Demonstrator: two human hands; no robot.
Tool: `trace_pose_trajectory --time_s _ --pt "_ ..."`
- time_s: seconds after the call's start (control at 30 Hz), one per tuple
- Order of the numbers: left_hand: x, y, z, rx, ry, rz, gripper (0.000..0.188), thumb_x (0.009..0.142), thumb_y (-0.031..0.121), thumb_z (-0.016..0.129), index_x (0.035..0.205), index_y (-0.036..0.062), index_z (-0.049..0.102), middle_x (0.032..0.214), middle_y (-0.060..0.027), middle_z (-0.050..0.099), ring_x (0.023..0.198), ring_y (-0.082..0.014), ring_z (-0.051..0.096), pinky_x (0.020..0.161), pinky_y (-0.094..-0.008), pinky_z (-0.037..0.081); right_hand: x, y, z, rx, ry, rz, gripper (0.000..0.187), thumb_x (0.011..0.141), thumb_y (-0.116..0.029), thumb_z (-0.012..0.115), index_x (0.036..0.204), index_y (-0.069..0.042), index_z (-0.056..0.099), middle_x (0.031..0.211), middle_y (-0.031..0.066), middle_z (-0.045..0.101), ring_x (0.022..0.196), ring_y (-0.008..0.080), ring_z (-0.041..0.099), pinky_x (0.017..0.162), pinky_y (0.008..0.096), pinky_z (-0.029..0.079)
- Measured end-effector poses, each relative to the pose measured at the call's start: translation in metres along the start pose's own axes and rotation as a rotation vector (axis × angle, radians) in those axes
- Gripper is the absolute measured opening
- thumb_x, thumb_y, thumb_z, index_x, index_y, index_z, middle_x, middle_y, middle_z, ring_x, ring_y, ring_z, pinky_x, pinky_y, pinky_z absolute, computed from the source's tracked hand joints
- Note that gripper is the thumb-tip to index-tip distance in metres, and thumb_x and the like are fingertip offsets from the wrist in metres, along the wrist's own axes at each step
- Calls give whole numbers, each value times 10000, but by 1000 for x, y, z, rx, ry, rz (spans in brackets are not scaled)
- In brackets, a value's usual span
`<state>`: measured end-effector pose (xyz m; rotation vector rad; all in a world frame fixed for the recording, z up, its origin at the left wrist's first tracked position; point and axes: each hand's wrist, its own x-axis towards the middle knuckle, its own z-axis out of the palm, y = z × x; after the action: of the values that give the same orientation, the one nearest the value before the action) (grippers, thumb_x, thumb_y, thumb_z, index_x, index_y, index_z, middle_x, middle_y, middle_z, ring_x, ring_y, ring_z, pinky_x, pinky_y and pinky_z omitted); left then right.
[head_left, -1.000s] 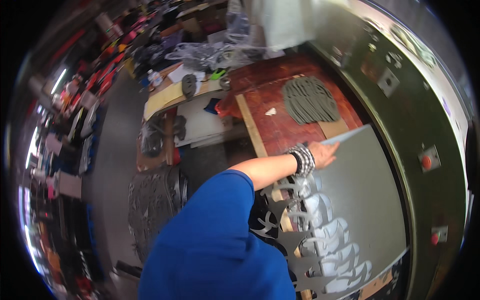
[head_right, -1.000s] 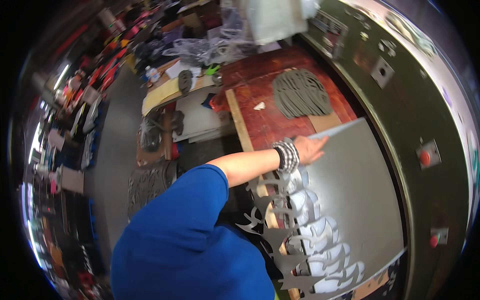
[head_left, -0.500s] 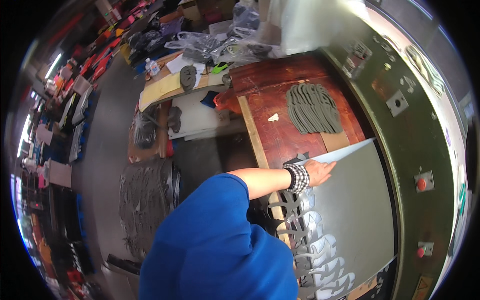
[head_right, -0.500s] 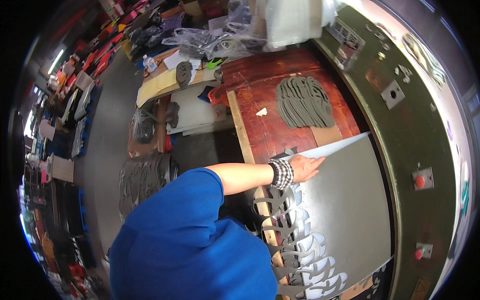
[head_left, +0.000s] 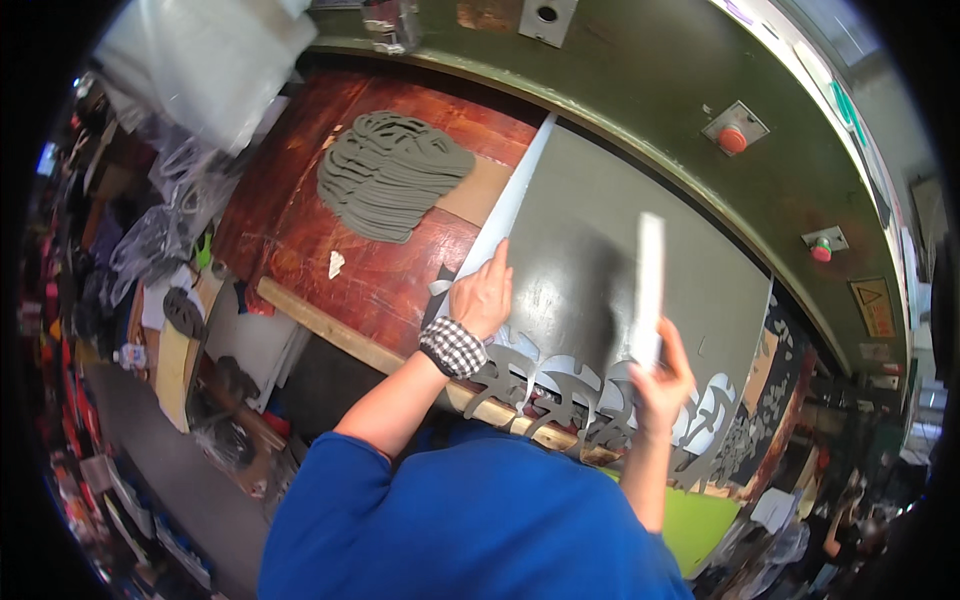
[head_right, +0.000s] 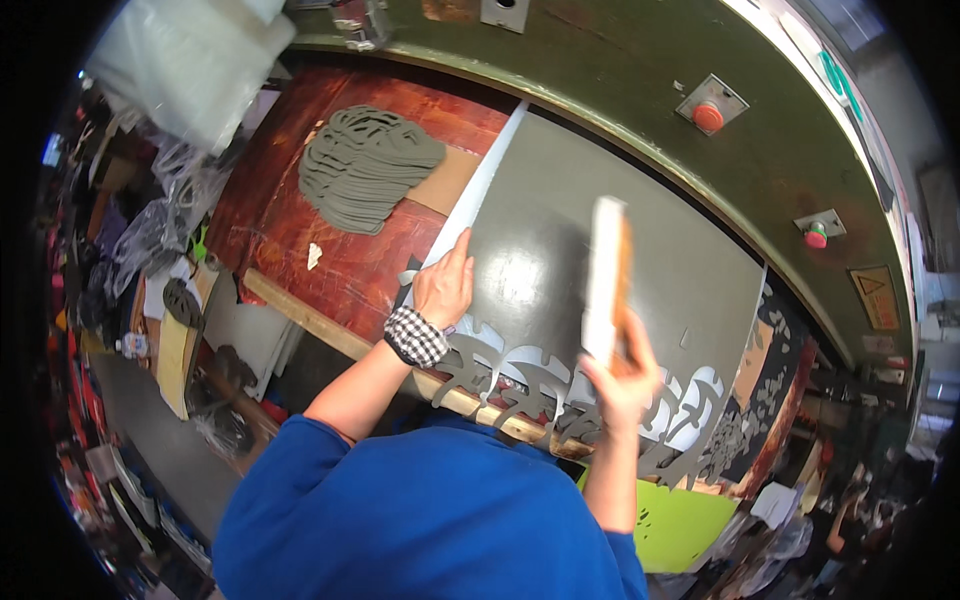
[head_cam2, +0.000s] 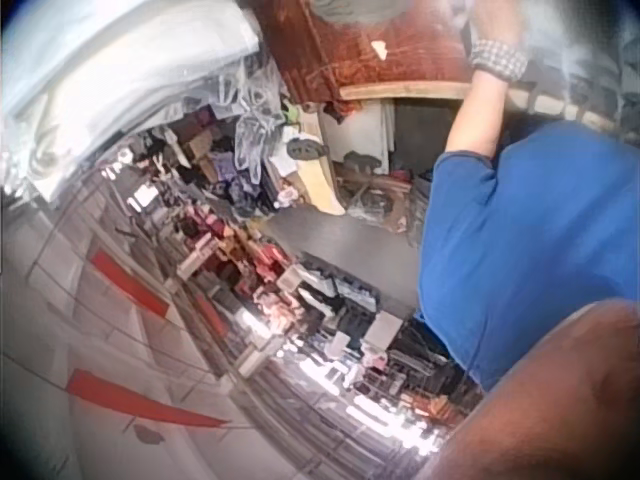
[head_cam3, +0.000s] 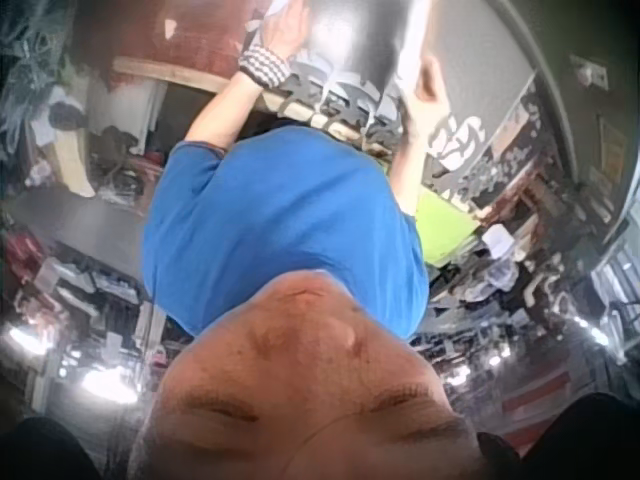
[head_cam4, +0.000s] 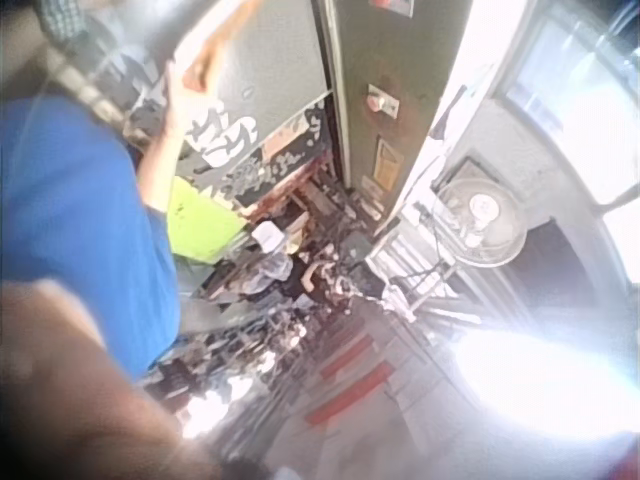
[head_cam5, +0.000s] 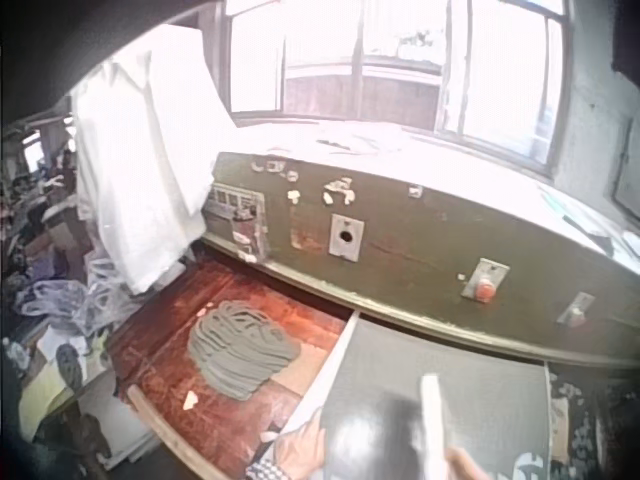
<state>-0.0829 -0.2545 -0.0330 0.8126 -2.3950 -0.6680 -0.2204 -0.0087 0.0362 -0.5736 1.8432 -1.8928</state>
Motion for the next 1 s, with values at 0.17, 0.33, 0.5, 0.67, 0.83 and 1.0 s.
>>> trace_pose_trajectory --time_s 0.17,0.33,0.5,0.67,0.83,1.0 --pt "7 5 -6 -24 23 -26 508 898 94 536 1367 -28 383 769 -183 633 619 -341 619 545 -421 494 41 26 132 -899 -31 -241 760 600 -171 860 1256 48 546 1365 298 409 1239 390 462 1031 452 389" --pt "13 9 -6 -70 41 -50 538 894 52 528 1388 -37 335 628 -185 586 534 -350 589 478 -418 464 40 52 146 -895 3 -450 787 595 -176 851 1257 75 507 1414 389 242 1310 554 264 1071 543 299" --pt "26 4 -6 -53 -12 -63 529 880 62 521 1371 -45 353 793 -224 635 616 -359 624 533 -421 502 54 57 153 -907 32 -406 739 660 -188 807 1250 123 488 1438 343 282 1362 522 211 1093 546 264" --pt "70 -1 8 -75 -90 -169 504 899 78 498 1380 8 364 791 -229 630 657 -389 623 581 -457 504 101 37 144 -987 -64 -428 645 666 -139 798 1191 116 523 1396 312 368 1318 481 333 1073 534 319" --pt "111 -1 26 -293 -47 -265 464 898 74 534 1348 43 425 859 -177 662 714 -346 647 635 -405 517 100 -2 76 -723 -210 -536 318 686 -62 782 958 27 645 777 109 646 701 263 622 802 367 513" --pt "115 -8 12 -187 107 -206 338 886 92 587 1218 34 554 876 -135 657 767 -306 642 684 -392 512 119 -40 -45 -748 321 -277 421 849 -52 629 1247 39 524 968 91 659 797 138 612 761 293 502"
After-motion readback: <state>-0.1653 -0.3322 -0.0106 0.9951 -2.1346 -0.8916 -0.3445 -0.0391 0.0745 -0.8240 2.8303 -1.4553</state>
